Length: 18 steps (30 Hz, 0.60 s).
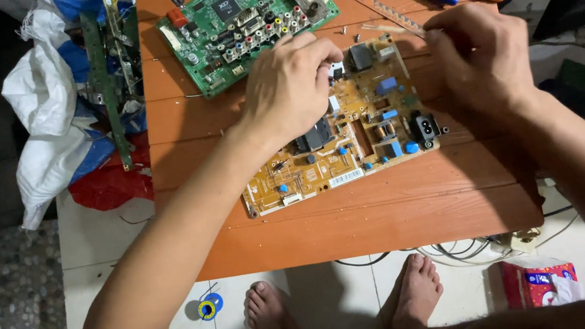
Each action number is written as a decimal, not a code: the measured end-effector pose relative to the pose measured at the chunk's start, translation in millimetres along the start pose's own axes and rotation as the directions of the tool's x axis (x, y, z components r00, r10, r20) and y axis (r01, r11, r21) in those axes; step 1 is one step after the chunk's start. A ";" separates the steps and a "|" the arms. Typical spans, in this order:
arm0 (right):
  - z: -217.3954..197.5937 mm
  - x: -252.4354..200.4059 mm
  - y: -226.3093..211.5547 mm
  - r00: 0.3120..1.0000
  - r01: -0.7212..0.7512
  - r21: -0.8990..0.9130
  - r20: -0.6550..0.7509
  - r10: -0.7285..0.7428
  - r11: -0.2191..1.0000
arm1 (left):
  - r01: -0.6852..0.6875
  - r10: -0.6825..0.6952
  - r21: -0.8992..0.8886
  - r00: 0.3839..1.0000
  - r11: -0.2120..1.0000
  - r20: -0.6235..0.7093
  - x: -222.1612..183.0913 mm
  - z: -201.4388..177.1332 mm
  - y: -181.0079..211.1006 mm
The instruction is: Removing electronic components from circuit boards using a soldering iron, pliers, and a brush.
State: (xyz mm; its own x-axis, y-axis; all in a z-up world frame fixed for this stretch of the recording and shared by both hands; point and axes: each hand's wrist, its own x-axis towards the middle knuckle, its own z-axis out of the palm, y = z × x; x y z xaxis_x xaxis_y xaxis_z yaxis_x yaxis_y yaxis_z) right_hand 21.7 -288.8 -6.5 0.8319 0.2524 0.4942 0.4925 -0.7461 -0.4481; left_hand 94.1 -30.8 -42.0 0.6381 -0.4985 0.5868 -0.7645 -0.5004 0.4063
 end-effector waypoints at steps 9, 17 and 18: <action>12.8 -13.7 40.6 0.968 0.177 -0.301 -0.120 -0.221 0.937 | -0.109 0.112 0.061 0.993 0.992 -0.043 -1.7 7.8 -6.5; 21.9 -15.1 37.1 0.931 0.196 -0.624 -0.123 -0.342 0.757 | -0.098 0.102 0.132 0.995 0.986 -0.019 2.6 11.7 -2.0; 21.5 -19.6 47.3 0.921 0.234 -0.600 -0.114 -0.372 0.765 | -0.064 0.070 0.163 0.997 0.985 -0.034 5.5 17.3 -1.8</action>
State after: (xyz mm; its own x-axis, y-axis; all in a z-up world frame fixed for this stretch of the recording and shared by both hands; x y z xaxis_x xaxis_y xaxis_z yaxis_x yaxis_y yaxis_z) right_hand 34.1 -315.8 -53.4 0.5538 0.4396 0.7072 0.4182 -0.8813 0.2203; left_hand 100.6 -44.9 -51.7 0.5793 -0.5078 0.6376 -0.7785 -0.5764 0.2483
